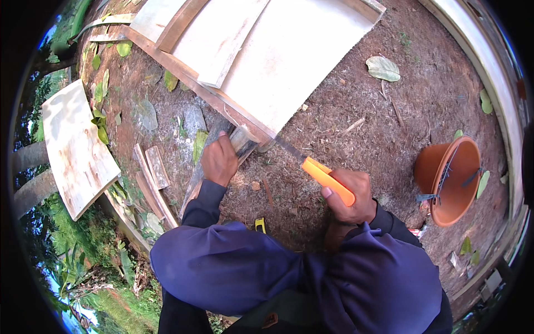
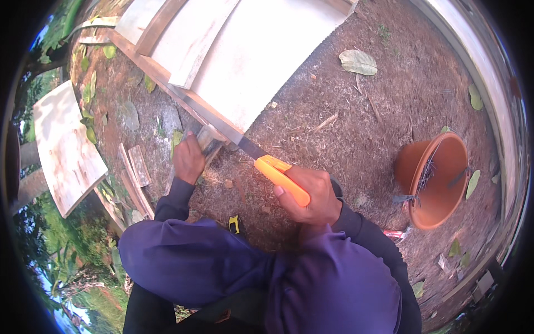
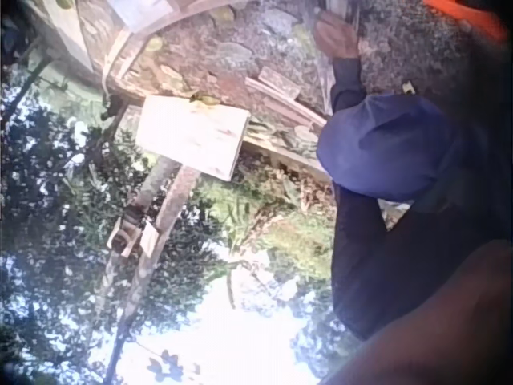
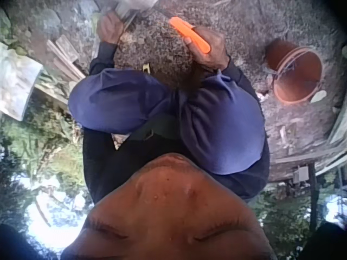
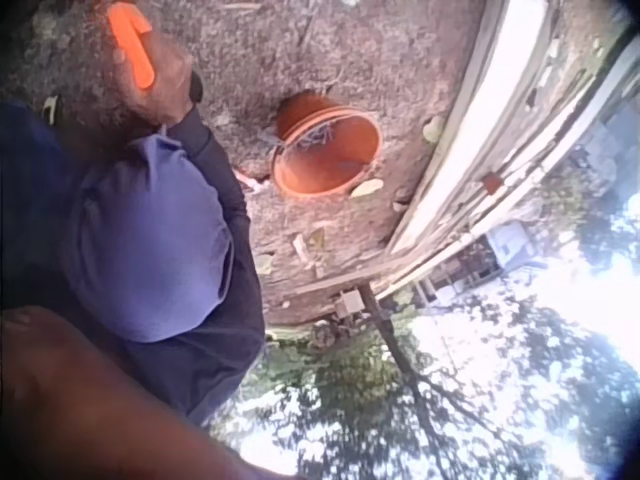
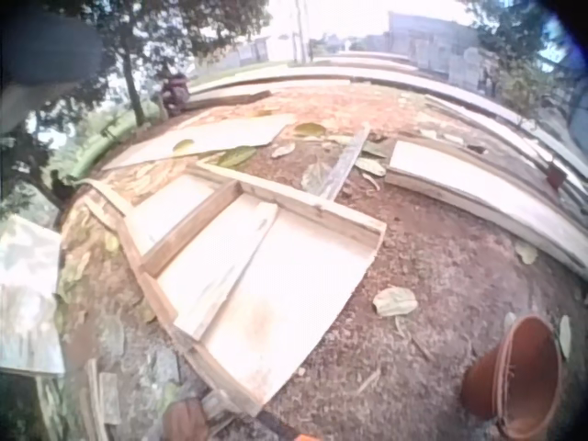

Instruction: The person assembles a wooden frame by cutting a wooden strip with a hand saw, positioning it on a white panel, and securing it with nails using a hammer. The person repeatedly measures, cuts, and hammers nails to attach the frame pieces.

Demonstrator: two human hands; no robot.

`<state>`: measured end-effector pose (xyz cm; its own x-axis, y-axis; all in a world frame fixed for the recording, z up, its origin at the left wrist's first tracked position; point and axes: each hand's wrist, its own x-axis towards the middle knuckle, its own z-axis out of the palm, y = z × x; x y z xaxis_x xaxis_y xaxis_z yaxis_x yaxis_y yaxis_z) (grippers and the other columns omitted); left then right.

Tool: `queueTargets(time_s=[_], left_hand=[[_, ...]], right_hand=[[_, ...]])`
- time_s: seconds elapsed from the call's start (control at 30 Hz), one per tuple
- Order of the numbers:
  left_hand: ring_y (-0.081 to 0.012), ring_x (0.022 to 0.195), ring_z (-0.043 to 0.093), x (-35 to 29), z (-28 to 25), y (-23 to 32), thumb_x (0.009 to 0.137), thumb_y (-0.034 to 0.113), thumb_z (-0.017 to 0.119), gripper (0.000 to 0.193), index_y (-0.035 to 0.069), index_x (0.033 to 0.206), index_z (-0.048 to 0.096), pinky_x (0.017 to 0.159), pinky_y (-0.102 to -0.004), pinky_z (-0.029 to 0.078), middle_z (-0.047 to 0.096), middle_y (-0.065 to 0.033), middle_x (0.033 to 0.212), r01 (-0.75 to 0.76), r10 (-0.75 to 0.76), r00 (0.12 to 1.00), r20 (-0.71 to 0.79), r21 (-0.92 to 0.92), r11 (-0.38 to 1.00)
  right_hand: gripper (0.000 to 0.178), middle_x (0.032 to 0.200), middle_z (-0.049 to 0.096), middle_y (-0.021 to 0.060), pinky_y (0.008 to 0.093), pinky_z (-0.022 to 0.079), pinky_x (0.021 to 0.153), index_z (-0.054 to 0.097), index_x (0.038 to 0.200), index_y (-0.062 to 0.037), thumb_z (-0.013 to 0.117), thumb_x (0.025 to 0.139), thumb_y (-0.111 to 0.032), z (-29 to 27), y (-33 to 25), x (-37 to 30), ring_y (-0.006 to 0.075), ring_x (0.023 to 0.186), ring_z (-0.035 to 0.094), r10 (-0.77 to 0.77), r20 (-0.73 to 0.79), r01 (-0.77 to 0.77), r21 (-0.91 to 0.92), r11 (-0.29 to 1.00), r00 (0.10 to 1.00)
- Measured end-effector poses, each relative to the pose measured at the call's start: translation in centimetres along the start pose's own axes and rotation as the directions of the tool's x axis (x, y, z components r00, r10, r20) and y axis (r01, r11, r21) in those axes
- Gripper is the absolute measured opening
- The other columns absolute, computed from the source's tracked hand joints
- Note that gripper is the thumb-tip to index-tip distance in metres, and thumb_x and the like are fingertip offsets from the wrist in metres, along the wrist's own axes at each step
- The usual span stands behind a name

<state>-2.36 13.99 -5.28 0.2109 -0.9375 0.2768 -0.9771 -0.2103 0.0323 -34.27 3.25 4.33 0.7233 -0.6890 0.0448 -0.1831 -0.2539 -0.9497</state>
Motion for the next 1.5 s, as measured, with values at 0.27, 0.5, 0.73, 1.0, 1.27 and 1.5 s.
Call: queueTargets(time_s=[0.27, 0.5, 0.73, 1.0, 1.27, 1.5], left_hand=[[-0.0426, 0.052, 0.055, -0.3, 0.0, 0.0, 0.105, 0.016, 0.048, 0.028, 0.0, 0.088, 0.062, 0.05, -0.0562, 0.038, 0.056, -0.0203, 0.062, 0.108, -0.106, 0.993, 0.043, -0.043, 0.993], [-0.0404, 0.054, 0.054, 0.0, -0.3, 0.1, 0.105, 0.016, 0.049, 0.026, 0.001, 0.087, 0.062, 0.049, -0.0546, 0.037, 0.054, -0.0188, 0.062, 0.154, -0.143, 0.981, 0.129, -0.075, 0.985], [-0.0425, 0.051, 0.055, 0.1, -0.6, 0.4, 0.104, 0.015, 0.05, 0.029, 0.0, 0.082, 0.06, 0.048, -0.0553, 0.037, 0.055, -0.02, 0.06, 0.177, -0.162, 0.977, 0.139, -0.104, 0.979], [-0.0441, 0.053, 0.059, 0.2, 0.0, 0.8, 0.105, 0.022, 0.047, 0.038, 0.0, 0.079, 0.063, 0.048, -0.0543, 0.042, 0.06, -0.0248, 0.063, 0.153, -0.149, 0.986, 0.073, -0.06, 0.986], [-0.047, 0.075, 0.069, 1.6, -3.5, 0.3, 0.102, 0.047, 0.055, 0.051, -0.001, 0.095, 0.069, 0.067, -0.0561, 0.052, 0.069, -0.0281, 0.077, 0.478, -0.318, 0.836, 0.446, -0.31, 0.822], [-0.0402, 0.092, 0.072, 0.7, -5.7, 0.8, 0.075, 0.051, 0.085, 0.075, -0.003, 0.121, 0.06, 0.082, -0.0455, 0.057, 0.072, -0.0238, 0.103, 0.264, -0.127, 0.925, 0.359, -0.363, 0.894]], right_hand=[[0.023, 0.068, 0.059, 0.0124, 0.0419, 0.048, 0.054, 0.068, 0.093, -0.0021, 0.067, 0.088, -0.025, -4.7, 0.5, -5.3, 0.0331, 0.055, 0.06, -0.004, 0.116, 0.001, 0.028, 1.0, 0.993], [0.023, 0.069, 0.06, 0.0132, 0.0416, 0.05, 0.056, 0.068, 0.092, -0.0012, 0.067, 0.087, -0.024, -4.4, 0.8, -5.5, 0.0343, 0.056, 0.061, 0.056, 0.104, -0.058, 0.011, 0.998, 0.993], [0.023, 0.069, 0.06, 0.0137, 0.0428, 0.053, 0.06, 0.069, 0.096, 0.0015, 0.066, 0.086, -0.02, -4.1, 1.0, -5.2, 0.0349, 0.058, 0.062, 0.051, 0.153, -0.057, 0.033, 0.998, 0.987], [0.026, 0.071, 0.064, 0.018, 0.0436, 0.052, 0.055, 0.069, 0.099, 0.0005, 0.068, 0.093, -0.024, 3.9, 0.3, 5.4, 0.0375, 0.06, 0.065, -0.091, 0.136, 0.095, -0.022, 0.995, 0.987], [0.022, 0.069, 0.061, 0.016, 0.0415, 0.05, 0.055, 0.068, 0.093, 0.0015, 0.069, 0.091, -0.02, 3.0, 0.6, 4.9, 0.0334, 0.057, 0.063, -0.219, -0.091, 0.205, -0.138, 0.969, 0.971], [0.045, 0.086, 0.063, 0.0196, 0.0427, 0.051, 0.062, 0.062, 0.109, 0.0074, 0.075, 0.088, -0.03, -2.5, 3.5, -5.2, 0.0358, 0.071, 0.065, -0.225, -0.328, 0.037, -0.492, 0.87, 0.918]])
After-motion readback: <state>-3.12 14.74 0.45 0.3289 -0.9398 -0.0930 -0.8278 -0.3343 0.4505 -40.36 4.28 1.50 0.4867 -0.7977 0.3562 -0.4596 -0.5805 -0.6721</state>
